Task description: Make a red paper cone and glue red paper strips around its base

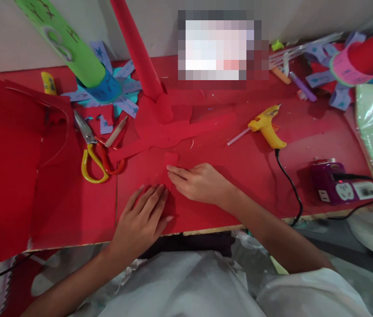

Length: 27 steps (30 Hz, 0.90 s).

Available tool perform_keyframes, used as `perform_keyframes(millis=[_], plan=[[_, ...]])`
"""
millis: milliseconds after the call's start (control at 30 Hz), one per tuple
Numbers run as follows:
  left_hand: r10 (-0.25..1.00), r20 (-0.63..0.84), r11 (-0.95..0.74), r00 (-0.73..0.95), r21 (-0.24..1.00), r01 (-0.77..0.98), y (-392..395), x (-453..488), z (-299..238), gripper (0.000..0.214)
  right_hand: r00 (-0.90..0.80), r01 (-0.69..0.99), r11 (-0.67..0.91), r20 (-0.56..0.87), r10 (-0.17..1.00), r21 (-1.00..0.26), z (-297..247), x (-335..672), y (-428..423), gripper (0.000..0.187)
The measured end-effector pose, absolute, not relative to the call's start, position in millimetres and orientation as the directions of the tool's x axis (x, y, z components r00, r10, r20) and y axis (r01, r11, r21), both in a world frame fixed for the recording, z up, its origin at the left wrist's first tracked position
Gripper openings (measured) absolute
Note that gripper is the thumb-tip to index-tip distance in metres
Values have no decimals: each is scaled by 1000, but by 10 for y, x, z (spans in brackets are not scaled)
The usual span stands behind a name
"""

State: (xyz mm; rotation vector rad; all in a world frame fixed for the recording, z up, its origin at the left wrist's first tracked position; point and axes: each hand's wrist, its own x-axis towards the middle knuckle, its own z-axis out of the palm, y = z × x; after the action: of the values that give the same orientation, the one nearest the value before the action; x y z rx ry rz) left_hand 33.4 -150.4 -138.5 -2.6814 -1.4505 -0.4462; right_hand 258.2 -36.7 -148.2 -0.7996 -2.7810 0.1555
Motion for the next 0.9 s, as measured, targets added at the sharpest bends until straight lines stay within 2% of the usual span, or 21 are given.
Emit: perform_keyframes(millis=[100, 233, 300, 467, 667, 800, 900], plan=[[825, 270, -540, 497, 114, 834, -1493, 334, -1416, 45, -841, 488, 863, 194, 505, -131, -1431, 2563, -366, 31], [832, 269, -534, 486, 147, 833, -1509, 330, -1455, 47, -868, 475, 871, 97, 487, -122, -1230, 2351, -252, 26], [828, 277, -538, 488, 147, 830, -1514, 331, -1454, 47, -864, 491, 868, 82, 496, -75, -1096, 2121, -137, 33], [791, 252, -583, 557, 35, 812, -1440, 337, -1341, 39, -854, 514, 855, 135, 503, 65, -944, 1352, 239, 50], [692, 30, -715, 722, -111, 690, -1227, 316, -1085, 40, -866, 497, 846, 170, 471, 190, -1196, 716, 554, 35], [626, -53, -779, 778, -79, 622, -1117, 303, -973, 25, -889, 430, 890, 247, 386, 154, -1168, 733, 540, 33], [607, -74, -794, 791, -18, 608, -1017, 275, -947, 16, -891, 375, 926, 292, 349, 37, -985, 948, 405, 41]])
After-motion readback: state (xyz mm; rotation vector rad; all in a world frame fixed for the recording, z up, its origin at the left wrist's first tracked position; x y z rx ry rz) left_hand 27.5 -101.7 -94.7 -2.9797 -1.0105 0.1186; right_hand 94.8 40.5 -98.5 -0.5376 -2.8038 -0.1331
